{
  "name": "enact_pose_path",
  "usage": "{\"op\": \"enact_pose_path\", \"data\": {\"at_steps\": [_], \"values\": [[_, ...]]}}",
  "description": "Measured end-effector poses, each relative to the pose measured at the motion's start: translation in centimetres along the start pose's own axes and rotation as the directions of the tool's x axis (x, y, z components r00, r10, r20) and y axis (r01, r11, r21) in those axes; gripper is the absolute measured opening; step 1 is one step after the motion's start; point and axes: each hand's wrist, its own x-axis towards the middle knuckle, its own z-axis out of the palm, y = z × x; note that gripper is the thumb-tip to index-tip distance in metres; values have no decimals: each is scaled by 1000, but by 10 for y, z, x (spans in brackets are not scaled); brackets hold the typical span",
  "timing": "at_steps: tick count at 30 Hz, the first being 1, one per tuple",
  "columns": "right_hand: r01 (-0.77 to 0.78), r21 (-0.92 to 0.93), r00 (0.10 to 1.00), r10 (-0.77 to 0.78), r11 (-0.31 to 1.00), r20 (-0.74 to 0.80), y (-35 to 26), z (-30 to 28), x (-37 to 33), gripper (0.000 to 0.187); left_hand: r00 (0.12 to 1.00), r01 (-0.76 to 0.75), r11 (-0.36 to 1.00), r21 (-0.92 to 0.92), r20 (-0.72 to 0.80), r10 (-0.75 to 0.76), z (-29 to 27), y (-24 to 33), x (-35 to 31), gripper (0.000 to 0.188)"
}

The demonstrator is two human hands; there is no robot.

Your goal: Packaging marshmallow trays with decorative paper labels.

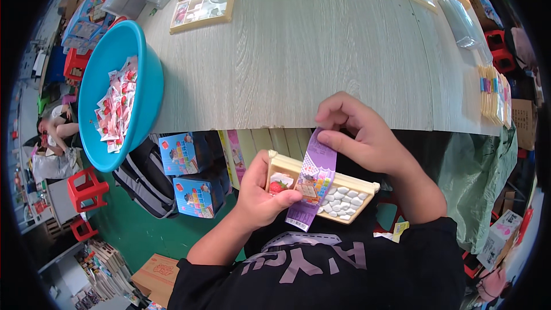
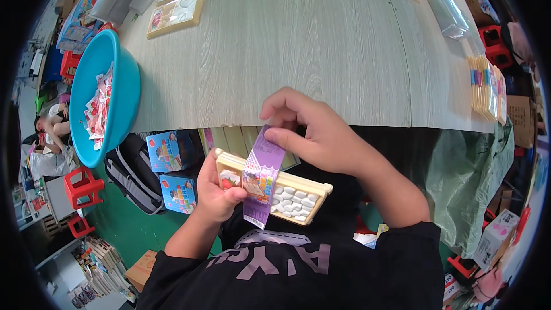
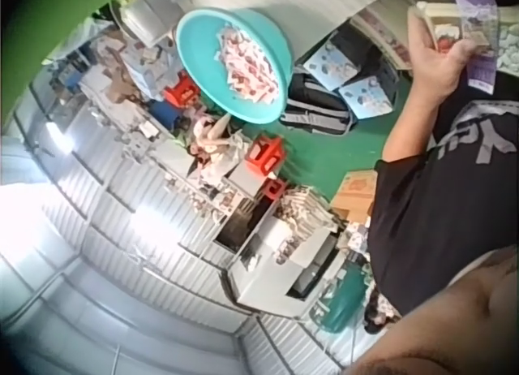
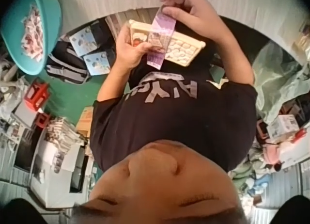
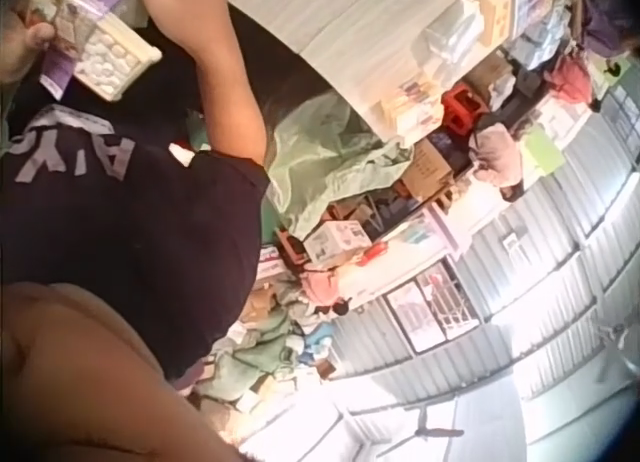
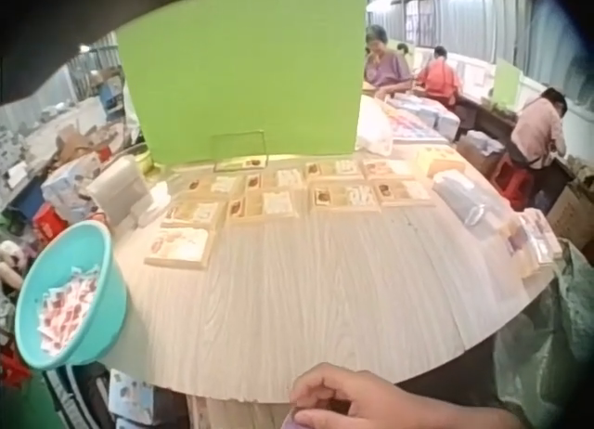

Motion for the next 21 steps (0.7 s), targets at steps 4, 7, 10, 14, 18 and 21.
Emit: {"op": "enact_pose_path", "data": {"at_steps": [4, 7, 10, 14, 18, 21], "values": [[14, 151, 999, -22, 988, 50, 9, 13, -13, 22, 988, -148, 987, 56, 62, 144, 3, 1, -2, 45], [-18, 307, 997, -8, 952, 83, 14, 27, -19, 20, 968, -235, 966, 108, 111, 223, 7, 2, 2, 41], [-108, 488, 981, 14, 866, 192, 22, 33, -19, 21, 897, -441, 856, 270, 169, 409, 5, -3, 10, 38], [-190, 616, 959, 10, 764, 283, 32, 36, -17, 25, 885, -455, 806, 377, 95, 455, 10, -7, 14, 37], [-185, 621, 955, -10, 762, 298, 38, 35, -17, 31, 902, -431, 861, 272, 110, 417, 12, -9, 14, 38], [-220, 573, 935, 3, 789, 355, 41, 34, -15, 37, 902, -430, 858, 282, 117, 415, 11, -11, 15, 39]]}}
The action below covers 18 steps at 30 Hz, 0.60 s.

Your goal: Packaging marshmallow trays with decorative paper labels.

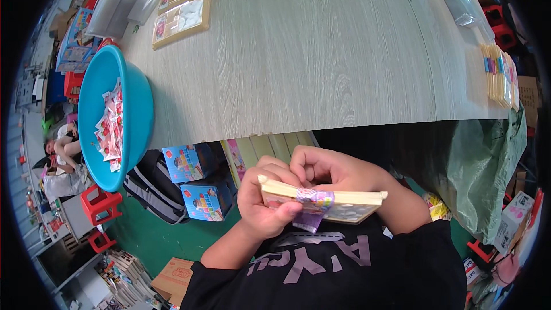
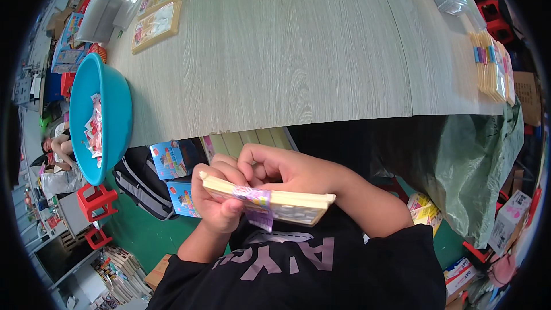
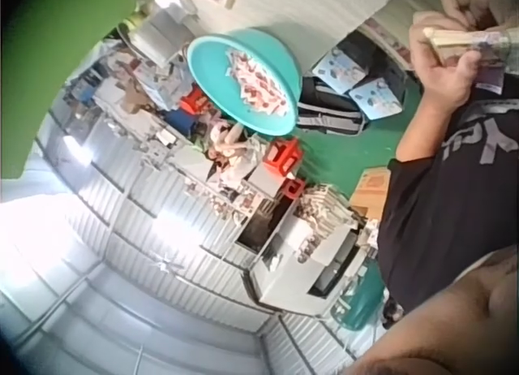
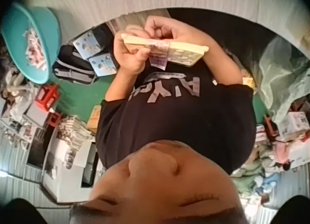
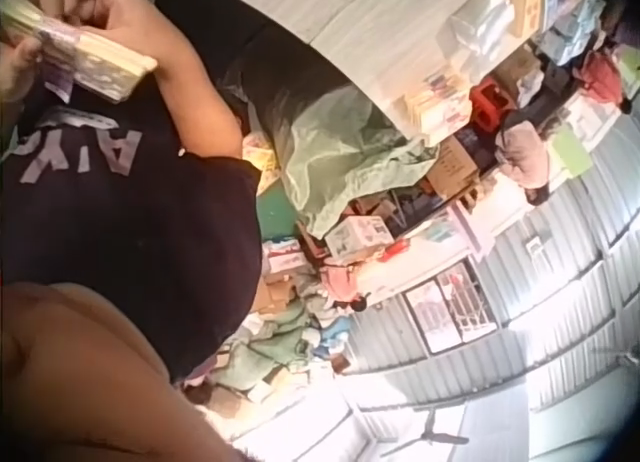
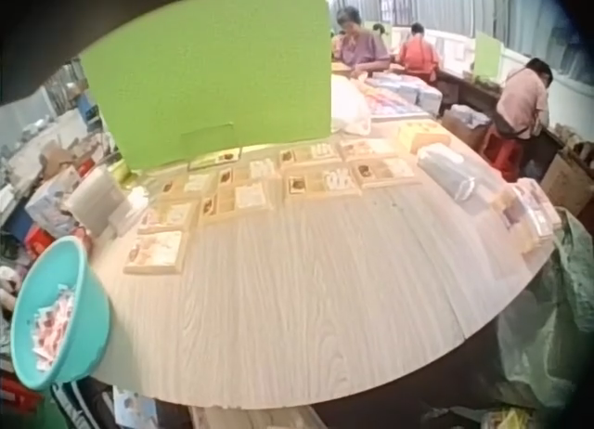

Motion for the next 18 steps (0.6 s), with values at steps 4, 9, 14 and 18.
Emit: {"op": "enact_pose_path", "data": {"at_steps": [4, 9, 14, 18], "values": [[-25, -16, 997, 27, 1000, 75, 8, -5, 4, 32, 991, 33, 991, -128, -122, -49, 0, 3, 1, 41], [114, -293, 993, -120, 949, -2, 41, -4, -3, 40, 945, 57, 991, -124, -312, -93, -3, 7, 8, 61], [193, -561, 978, -113, 805, 175, 17, 12, -7, 40, 880, 0, 991, -132, -471, -63, -1, 9, 10, 88], [-17, -645, 983, -106, 764, -151, 13, 25, -6, 33, 852, 3, 1000, 15, -524, 6, -1, 5, 9, 73]]}}
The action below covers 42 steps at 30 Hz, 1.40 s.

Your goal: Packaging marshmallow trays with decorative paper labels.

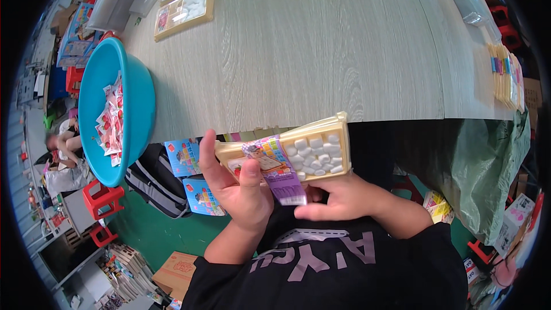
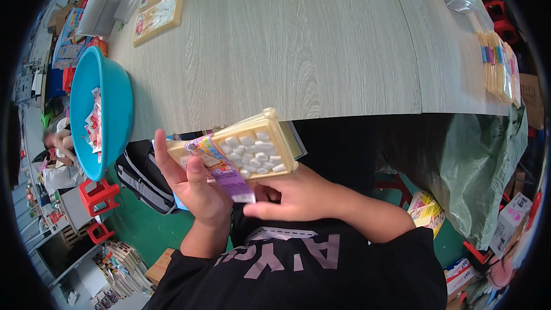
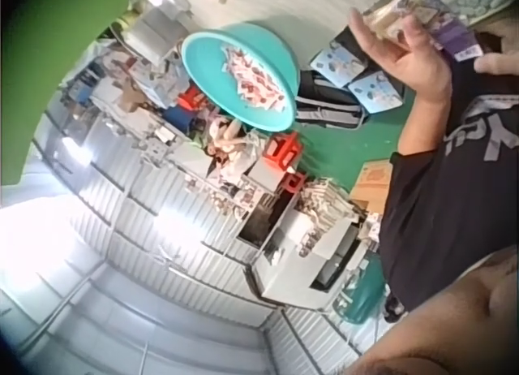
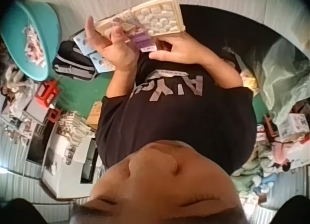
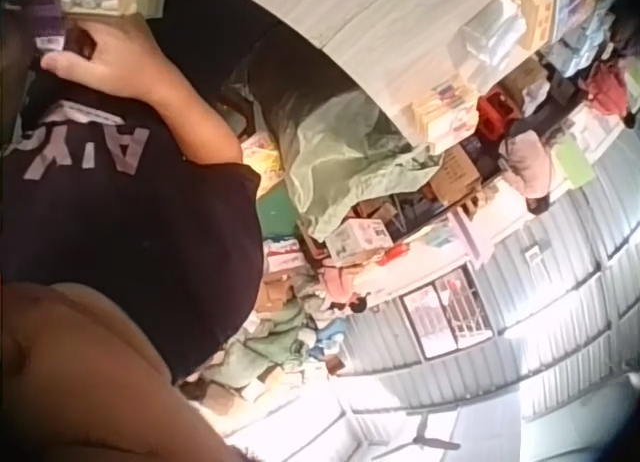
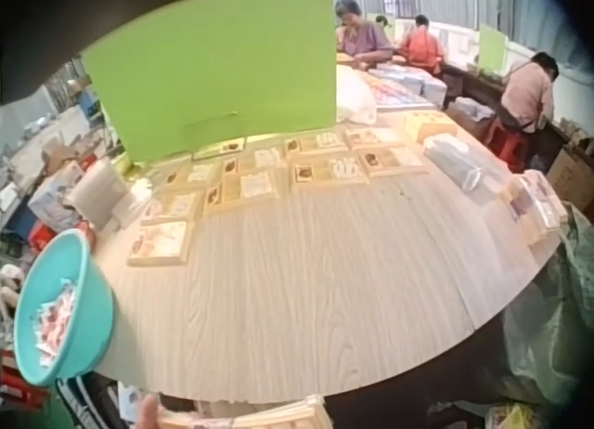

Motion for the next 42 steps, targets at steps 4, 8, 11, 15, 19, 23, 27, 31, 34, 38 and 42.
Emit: {"op": "enact_pose_path", "data": {"at_steps": [4, 8, 11, 15, 19, 23, 27, 31, 34, 38, 42], "values": [[271, -126, 913, -296, 954, -280, 18, 11, 10, 32, 1000, 19, 998, -53, 20, -18, -8, -7, -1, 56], [120, -134, 966, -147, 984, -212, 26, 7, 7, 47, 990, 144, 973, -180, 21, -143, -1, 6, -4, 54], [147, -124, 951, -175, 981, -253, 30, 5, 6, 46, 981, 193, 960, -203, 30, -191, 1, 9, -5, 53], [187, -198, 939, -234, 962, -252, 32, -1, 5, 47, 971, 239, 950, -199, 72, -229, 4, 12, -3, 53], [270, -280, 872, -357, 921, -335, 35, -4, 8, 38, 940, 327, 939, -102, 142, -312, 6, 13, 0, 54], [134, -151, 866, -190, 979, -463, 34, -13, 0, 17, 886, 397, 917, 33, 246, -392, 4, 8, -7, 54], [312, -237, 739, -392, 920, -548, 17, -22, 2, 18, 875, 451, 888, -85, 235, -422, 5, 2, -8, 54], [214, -41, 926, -216, 976, -308, 31, -22, -11, 37, 908, 412, 883, -224, 180, -377, 2, 2, -2, 53], [165, -69, 973, -174, 984, -150, 33, -23, -10, 69, 933, 358, 913, -197, 112, -342, 4, 3, 4, 53], [397, -294, 858, -466, 870, -218, 21, -13, 3, 46, 945, 326, 922, -210, 53, -322, 6, 4, 7, 55], [366, -492, 796, -540, 790, -275, 27, -6, 8, 40, 949, 312, 947, -81, 77, -306, 4, 4, 6, 59]]}}
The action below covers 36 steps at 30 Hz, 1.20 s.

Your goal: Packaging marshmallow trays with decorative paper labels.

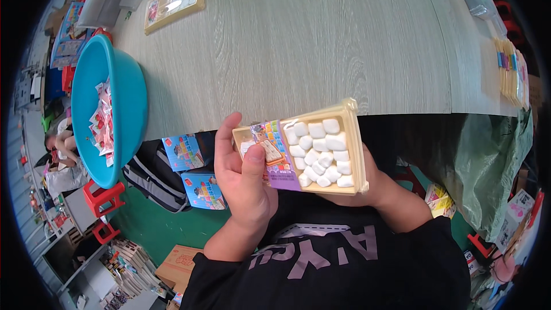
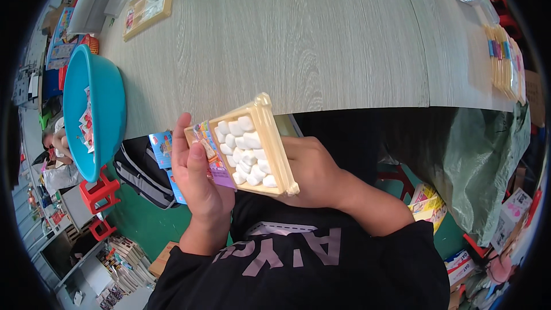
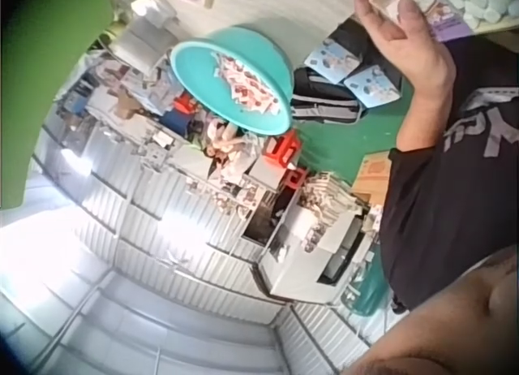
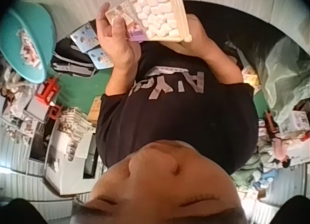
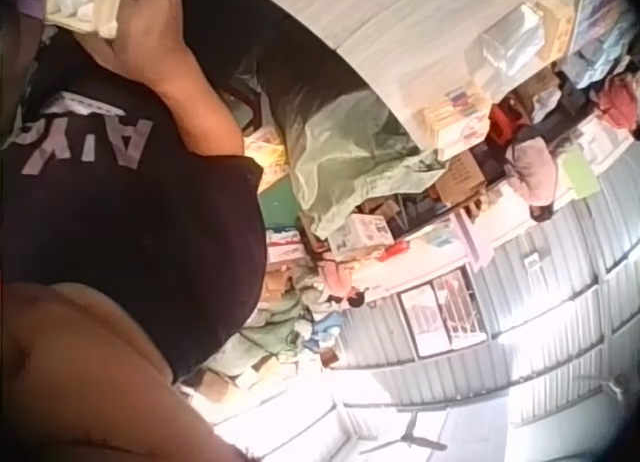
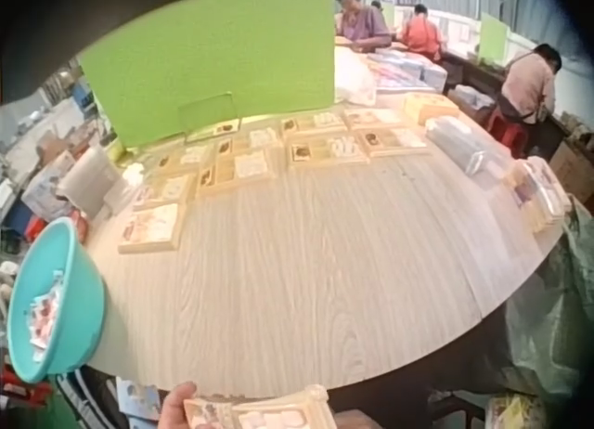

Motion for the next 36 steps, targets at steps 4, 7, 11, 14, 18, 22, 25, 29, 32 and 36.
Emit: {"op": "enact_pose_path", "data": {"at_steps": [4, 7, 11, 14, 18, 22, 25, 29, 32, 36], "values": [[-181, 224, 983, 172, 958, 59, 2, 2, -9, 46, 993, 101, 989, -108, 65, -94, -4, -1, -5, 55], [-315, 374, 949, 287, 872, 130, 2, 1, -19, 53, 977, 190, 978, -88, 117, -179, -3, -3, -9, 53], [-478, 534, 877, 411, 698, 249, 0, -3, -29, 64, 966, 244, 966, -88, 113, -234, -5, -3, -8, 52], [-473, 526, 879, 415, 706, 234, -6, -10, -30, 63, 962, 249, 963, -99, 140, -235, -3, -2, -8, 53], [-424, 363, 906, 397, 830, 148, -6, -17, -22, 50, 958, 260, 959, -111, 155, -242, -3, -2, -8, 57], [-280, 247, 927, 328, 928, -182, -4, -14, -12, 29, 965, 211, 975, -75, 175, -195, -1, -2, -6, 62], [-151, -62, 953, 129, 987, -273, -11, -38, -9, 21, 981, 130, 989, -73, 155, -118, -1, -2, -2, 63], [79, -313, 943, -173, 946, -286, -19, -69, -23, 18, 994, 3, 992, 123, 106, -16, -5, 0, 1, 58], [211, -490, 961, -270, 846, -53, -46, -78, -4, 36, 983, -9, 962, 274, 179, -42, -2, 8, 2, 56], [128, -500, 986, -54, 856, 160, -60, -80, 2, 45, 968, -53, 941, 335, 250, -34, 13, 5, 6, 57]]}}
